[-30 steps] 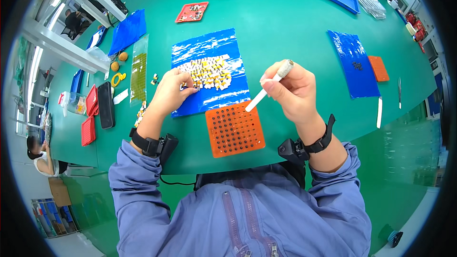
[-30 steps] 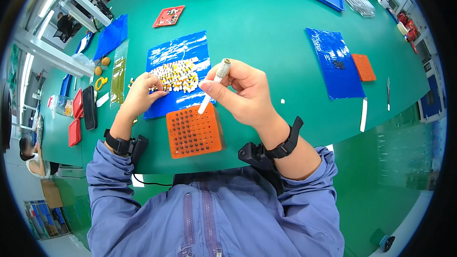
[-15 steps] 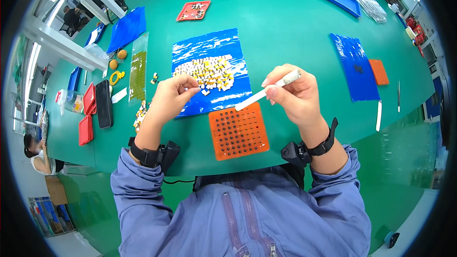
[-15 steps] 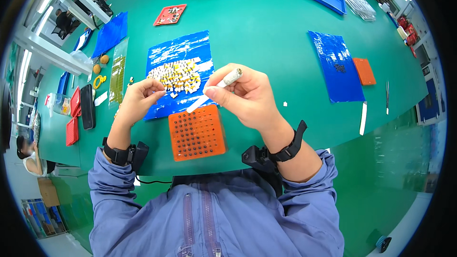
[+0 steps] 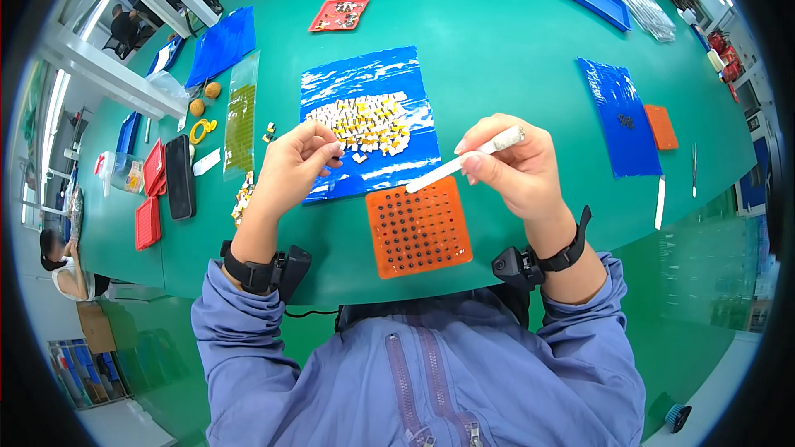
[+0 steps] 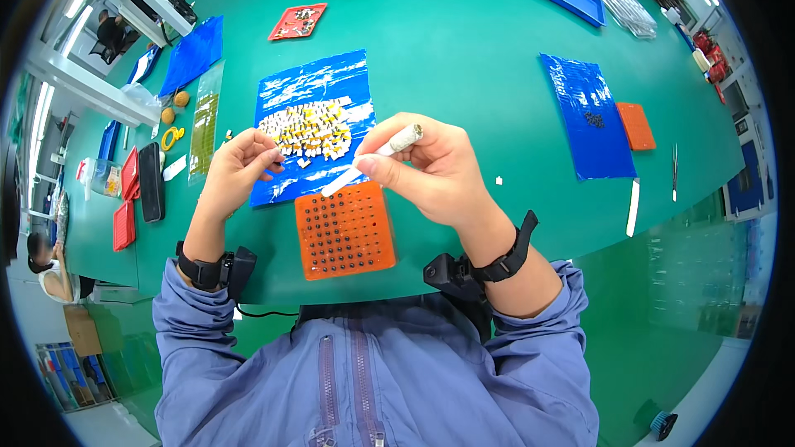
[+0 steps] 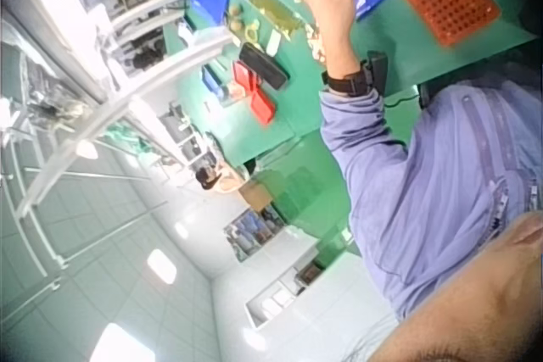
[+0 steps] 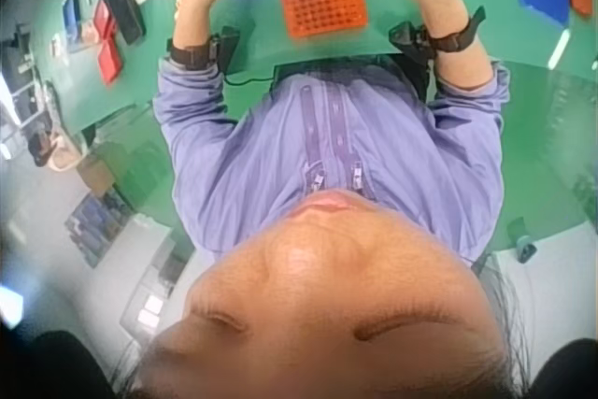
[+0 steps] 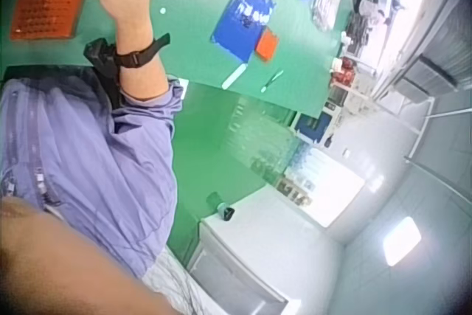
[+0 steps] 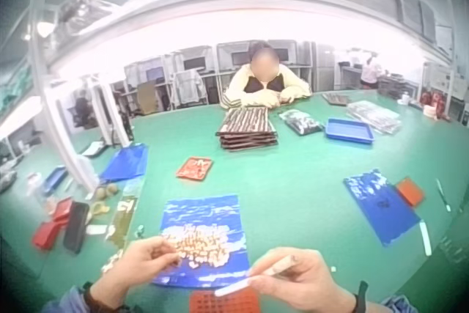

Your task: The person repeatedly picks small yellow and white electronic components from a blue sheet and places them into the holes of an orange pegboard. The person uses a white stick-like tool to assist in positioning the components. The task continues in a repetitive loop throughout the clip.

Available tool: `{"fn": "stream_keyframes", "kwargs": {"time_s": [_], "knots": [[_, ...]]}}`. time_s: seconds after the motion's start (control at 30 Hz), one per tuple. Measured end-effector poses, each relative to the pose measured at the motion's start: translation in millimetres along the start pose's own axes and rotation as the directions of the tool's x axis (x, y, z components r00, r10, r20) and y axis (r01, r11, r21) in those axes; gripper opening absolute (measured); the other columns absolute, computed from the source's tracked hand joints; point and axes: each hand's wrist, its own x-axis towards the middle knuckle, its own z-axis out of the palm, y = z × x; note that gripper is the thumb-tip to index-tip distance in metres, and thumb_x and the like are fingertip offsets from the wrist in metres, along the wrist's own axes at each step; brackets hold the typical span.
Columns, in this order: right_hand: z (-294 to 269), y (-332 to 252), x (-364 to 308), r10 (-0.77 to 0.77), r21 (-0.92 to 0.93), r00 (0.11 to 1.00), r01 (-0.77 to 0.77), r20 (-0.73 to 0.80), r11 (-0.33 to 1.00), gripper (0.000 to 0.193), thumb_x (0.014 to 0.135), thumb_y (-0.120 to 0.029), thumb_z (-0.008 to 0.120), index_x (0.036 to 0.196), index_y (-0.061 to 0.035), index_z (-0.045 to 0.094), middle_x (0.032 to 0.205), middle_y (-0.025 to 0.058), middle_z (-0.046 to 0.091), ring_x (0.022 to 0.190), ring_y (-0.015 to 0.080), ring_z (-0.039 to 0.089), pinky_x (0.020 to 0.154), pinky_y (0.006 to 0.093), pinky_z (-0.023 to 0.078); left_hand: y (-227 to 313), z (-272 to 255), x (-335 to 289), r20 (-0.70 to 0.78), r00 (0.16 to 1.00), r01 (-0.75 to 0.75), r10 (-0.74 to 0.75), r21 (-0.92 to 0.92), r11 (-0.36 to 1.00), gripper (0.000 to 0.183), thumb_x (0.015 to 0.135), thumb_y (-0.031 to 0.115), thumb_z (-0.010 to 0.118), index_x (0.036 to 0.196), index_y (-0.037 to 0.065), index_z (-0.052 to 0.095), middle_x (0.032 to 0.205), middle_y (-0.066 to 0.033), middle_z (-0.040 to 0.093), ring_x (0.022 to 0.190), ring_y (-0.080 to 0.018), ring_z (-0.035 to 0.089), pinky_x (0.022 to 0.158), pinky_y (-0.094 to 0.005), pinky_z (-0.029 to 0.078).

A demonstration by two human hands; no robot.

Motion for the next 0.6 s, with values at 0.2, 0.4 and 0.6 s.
{"fn": "stream_keyframes", "kwargs": {"time_s": [0.2,0.4,0.6], "knots": [[0.4,-0.8,0.0,-0.003,-0.030,1.000,0.004,0.020,1.000,0.006,0.078,-0.001,0.061,0.083,0.0004,0.059,0.076,0.0028,0.057,0.064,0.0044,0.047,0.055,0.0183,0.036,4.9,0.9,-3.5,0.027,0.999,0.030,-0.032,0.079,0.996,0.004,0.083,0.006,0.052,0.086,0.004,0.051,0.076,-0.0040,0.059,0.068,-0.0078,0.057,0.052,-0.0186,0.042],[2.6,-6.2,-1.4,0.058,-0.008,0.998,-0.058,0.018,0.998,0.008,0.076,0.000,0.062,0.083,0.0009,0.059,0.077,0.0033,0.058,0.069,0.0060,0.052,0.060,0.0184,0.040,21.0,-0.5,-23.2,0.061,0.991,-0.093,0.116,-0.295,0.951,0.005,0.081,0.004,0.056,0.083,0.001,0.052,0.073,-0.0040,0.056,0.064,-0.0084,0.055,0.054,-0.0195,0.042],[6.9,-12.5,-2.5,0.142,-0.086,0.988,-0.137,0.057,0.987,0.013,0.072,0.001,0.065,0.084,0.0004,0.060,0.079,0.0039,0.061,0.073,0.0074,0.056,0.065,0.0199,0.045,27.9,25.9,-43.3,0.139,0.939,-0.039,0.315,-0.867,0.497,0.008,0.082,0.002,0.053,0.085,0.002,0.046,0.073,-0.0082,0.054,0.061,-0.0131,0.052,0.055,-0.0236,0.043]]}}
